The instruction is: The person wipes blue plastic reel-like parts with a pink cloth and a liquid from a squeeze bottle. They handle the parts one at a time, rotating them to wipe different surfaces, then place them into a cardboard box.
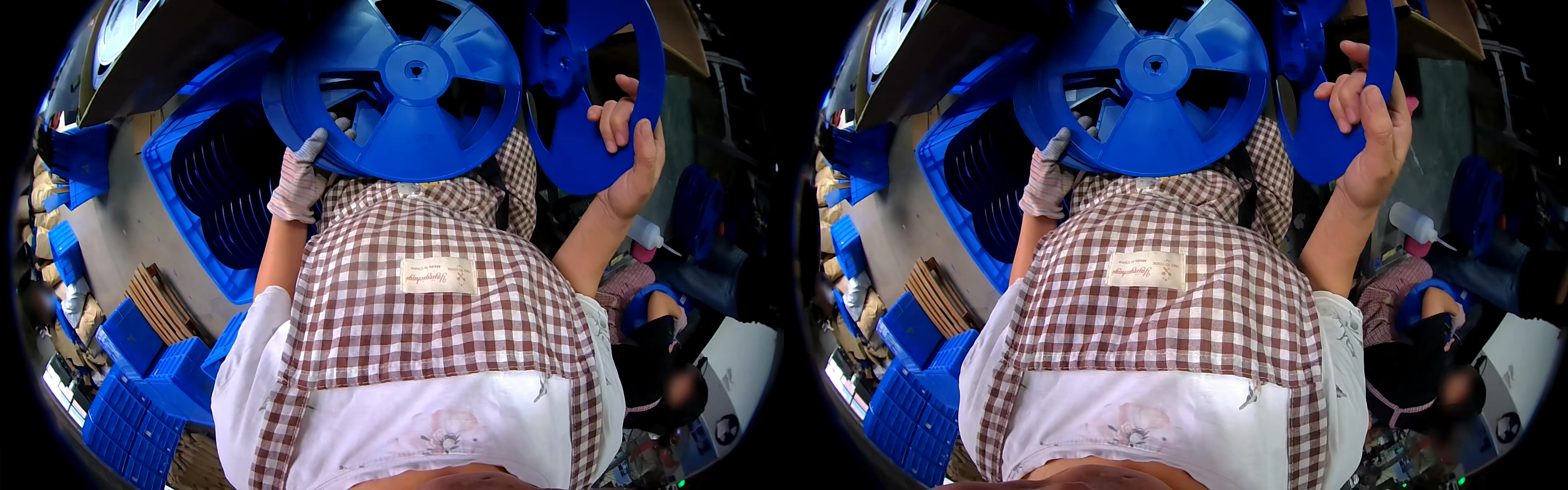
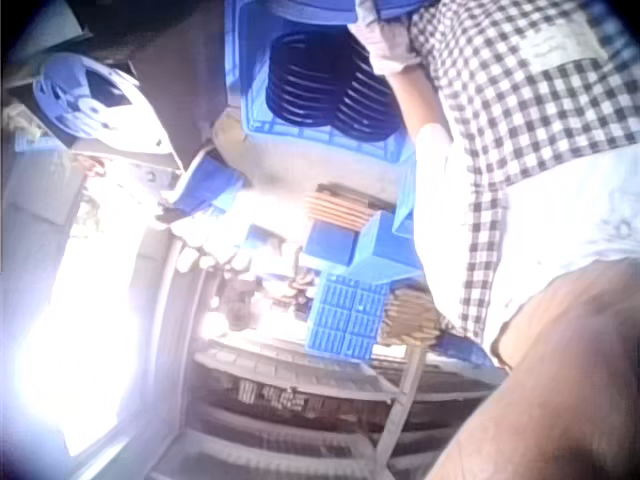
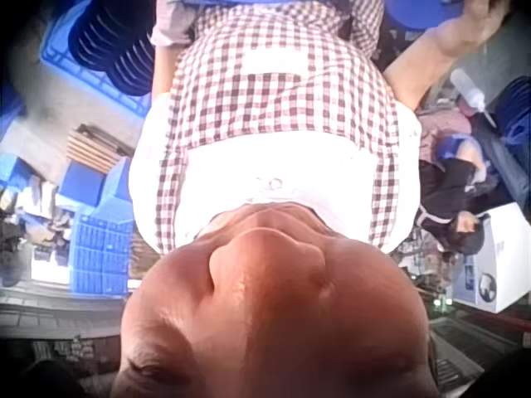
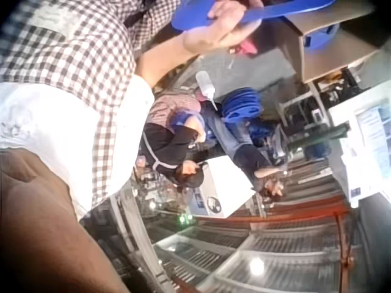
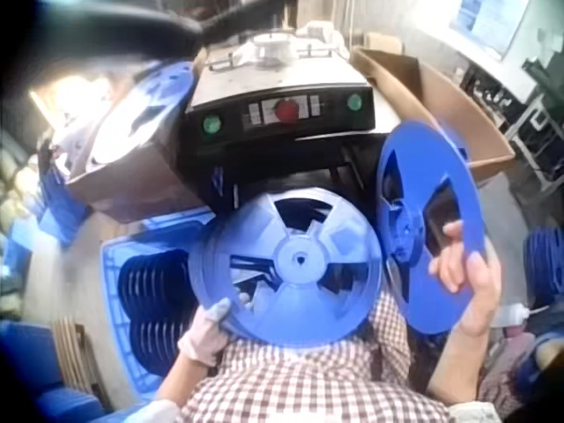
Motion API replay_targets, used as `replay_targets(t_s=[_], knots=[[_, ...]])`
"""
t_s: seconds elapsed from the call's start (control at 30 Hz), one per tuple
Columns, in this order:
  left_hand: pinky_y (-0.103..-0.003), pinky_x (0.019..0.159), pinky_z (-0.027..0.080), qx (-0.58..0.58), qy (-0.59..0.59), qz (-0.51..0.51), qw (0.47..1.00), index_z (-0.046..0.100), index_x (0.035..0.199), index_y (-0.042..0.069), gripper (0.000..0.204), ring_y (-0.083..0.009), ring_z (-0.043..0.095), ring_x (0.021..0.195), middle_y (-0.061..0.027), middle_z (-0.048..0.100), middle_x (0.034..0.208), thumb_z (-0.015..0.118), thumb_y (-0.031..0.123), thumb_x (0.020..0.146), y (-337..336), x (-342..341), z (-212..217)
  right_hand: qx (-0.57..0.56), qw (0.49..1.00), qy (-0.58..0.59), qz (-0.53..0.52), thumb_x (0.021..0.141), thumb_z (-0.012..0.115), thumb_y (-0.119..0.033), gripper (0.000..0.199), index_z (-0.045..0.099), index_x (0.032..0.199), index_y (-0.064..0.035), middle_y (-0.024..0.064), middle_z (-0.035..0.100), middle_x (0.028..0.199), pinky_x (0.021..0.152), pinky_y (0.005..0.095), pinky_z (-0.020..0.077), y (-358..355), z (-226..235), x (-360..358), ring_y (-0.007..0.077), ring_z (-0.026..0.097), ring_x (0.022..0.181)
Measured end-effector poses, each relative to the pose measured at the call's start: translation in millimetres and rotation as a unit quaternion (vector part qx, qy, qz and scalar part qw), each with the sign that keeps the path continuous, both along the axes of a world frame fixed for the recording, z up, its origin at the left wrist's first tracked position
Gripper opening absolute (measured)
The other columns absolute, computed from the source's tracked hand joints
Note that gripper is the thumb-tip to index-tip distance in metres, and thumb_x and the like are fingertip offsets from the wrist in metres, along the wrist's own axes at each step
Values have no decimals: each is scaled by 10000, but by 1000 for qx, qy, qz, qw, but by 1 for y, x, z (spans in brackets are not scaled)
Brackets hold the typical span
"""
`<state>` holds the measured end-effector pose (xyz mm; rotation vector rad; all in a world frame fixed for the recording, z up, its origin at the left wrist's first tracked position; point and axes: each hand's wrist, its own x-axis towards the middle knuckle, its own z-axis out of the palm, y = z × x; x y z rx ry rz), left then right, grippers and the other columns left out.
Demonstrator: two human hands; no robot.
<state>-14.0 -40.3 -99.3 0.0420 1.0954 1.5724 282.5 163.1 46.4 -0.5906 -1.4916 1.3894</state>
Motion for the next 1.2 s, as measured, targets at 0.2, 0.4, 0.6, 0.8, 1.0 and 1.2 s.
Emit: replay_targets(t_s=[0.2, 0.4, 0.6, 0.8, 1.0, 1.2], knots=[[-511, 941, 509, 8, 5, 0, 1000, 445, 1287, -16, 556, -352, 596, 1110, -231, 576, 1199, 708, 198, 846, 2, 3, 6, -11, 999, -33, 42, 937, 516, -166, 372, 523, 1208, 89, -26, 452, 694, 749, 246, 446, -2, -5, -18, 42, 421, 616], [-498, 949, 510, 11, -8, 3, 1000, 466, 1263, -15, 516, -349, 599, 1108, -224, 576, 1208, 706, 187, 853, 2, 4, 6, -43, 996, -50, 64, 916, 576, -135, 337, 558, 1200, 46, -29, 488, 742, 715, 217, 451, -5, -15, -31, 37, 445, 629], [-500, 946, 512, 16, -26, 13, 999, 477, 1246, -9, 489, -348, 595, 1113, -217, 580, 1203, 704, 181, 857, -2, 5, 2, -69, 986, -133, 77, 860, 669, -124, 336, 583, 1164, -10, -50, 519, 772, 687, 177, 389, -14, -22, -51, 22, 483, 725], [-504, 949, 508, 31, -19, 4, 999, 467, 1255, -18, 532, -353, 583, 1130, -226, 577, 1206, 718, 216, 847, -1, 6, -1, 23, 956, -278, 86, 822, 728, -237, 416, 587, 1129, 6, 51, 656, 796, 652, 236, 494, -22, -43, -77, 108, 624, 721], [-489, 959, 504, 17, 9, -7, 1000, 434, 1295, -51, 624, -361, 564, 1160, -249, 554, 1243, 726, 260, 840, 0, 8, 5, 59, 933, -330, 131, 820, 723, -301, 509, 536, 1174, 13, 172, 686, 888, 635, 285, 544, -39, -57, -98, 211, 686, 754], [-430, 883, 556, 31, 11, -14, 999, 496, 1266, -20, 540, -295, 634, 1048, -181, 625, 1149, 722, 237, 848, 5, 12, 11, 108, 911, -358, 172, 774, 738, -337, 610, 480, 1165, 53, 264, 649, 943, 757, 410, 535, -58, -99, -132, 368, 669, 862]])
